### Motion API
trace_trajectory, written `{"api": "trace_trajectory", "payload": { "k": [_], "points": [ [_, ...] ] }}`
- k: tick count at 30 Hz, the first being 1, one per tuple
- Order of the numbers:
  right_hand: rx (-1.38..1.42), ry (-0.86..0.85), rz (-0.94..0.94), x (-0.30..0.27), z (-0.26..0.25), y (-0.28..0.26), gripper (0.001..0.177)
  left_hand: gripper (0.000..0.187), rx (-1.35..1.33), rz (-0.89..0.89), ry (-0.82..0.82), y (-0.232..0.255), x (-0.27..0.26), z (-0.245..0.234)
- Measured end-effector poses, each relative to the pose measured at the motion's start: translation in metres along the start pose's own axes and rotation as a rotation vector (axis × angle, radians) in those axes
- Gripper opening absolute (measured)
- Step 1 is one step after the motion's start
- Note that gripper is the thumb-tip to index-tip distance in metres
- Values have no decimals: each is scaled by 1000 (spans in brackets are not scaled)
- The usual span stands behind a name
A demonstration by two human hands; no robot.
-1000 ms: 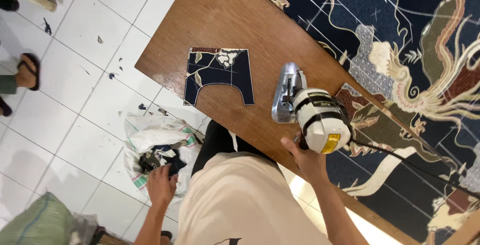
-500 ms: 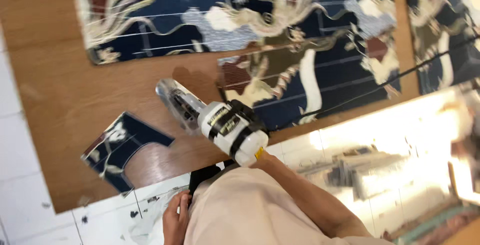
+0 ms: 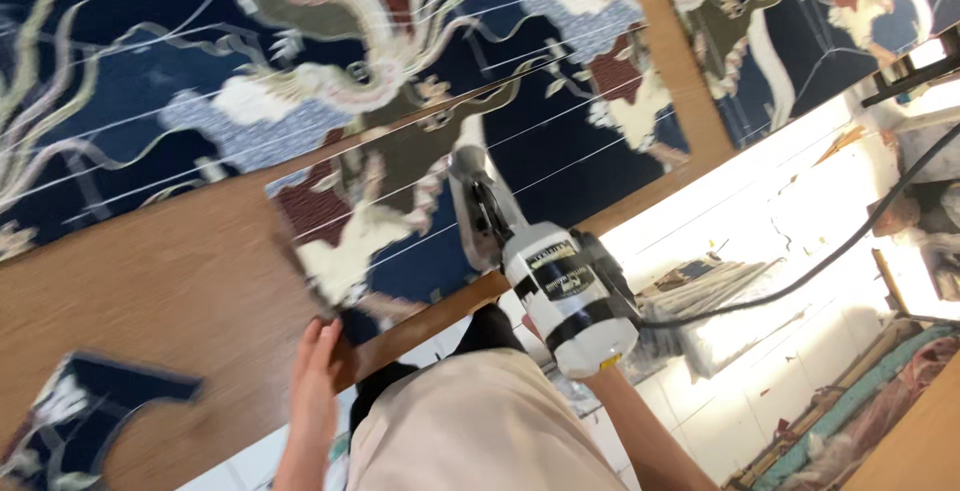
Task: The person uses an electric fabric cutter to cut a large patterned fabric laid on a wooden table. They guide the cutter along pre-drawn lines, separating sections of the fabric into smaller pieces.
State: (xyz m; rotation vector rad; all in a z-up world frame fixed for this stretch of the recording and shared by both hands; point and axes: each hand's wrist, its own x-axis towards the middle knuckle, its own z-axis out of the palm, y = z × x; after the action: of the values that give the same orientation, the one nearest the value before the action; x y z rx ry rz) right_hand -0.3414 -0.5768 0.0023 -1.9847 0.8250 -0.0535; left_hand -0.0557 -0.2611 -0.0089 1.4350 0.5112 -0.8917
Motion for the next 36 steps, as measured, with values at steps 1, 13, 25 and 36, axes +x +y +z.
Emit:
{"api": "trace_trajectory", "payload": {
  "k": [1, 13, 25, 36],
  "points": [
    [22, -8, 7, -5, -25, 19, 31, 55, 97, -11, 37, -2, 7, 11],
    [-131, 225, 174, 24, -254, 51, 23, 43, 949, 388, 621, -8, 40, 13],
    [575, 403, 511, 125, -312, 12, 20, 9, 713, 606, 1251, -37, 25, 15],
    [406, 192, 543, 201, -368, 43, 17, 9, 677, 778, 1306, -120, -32, 126]
  ]
}}
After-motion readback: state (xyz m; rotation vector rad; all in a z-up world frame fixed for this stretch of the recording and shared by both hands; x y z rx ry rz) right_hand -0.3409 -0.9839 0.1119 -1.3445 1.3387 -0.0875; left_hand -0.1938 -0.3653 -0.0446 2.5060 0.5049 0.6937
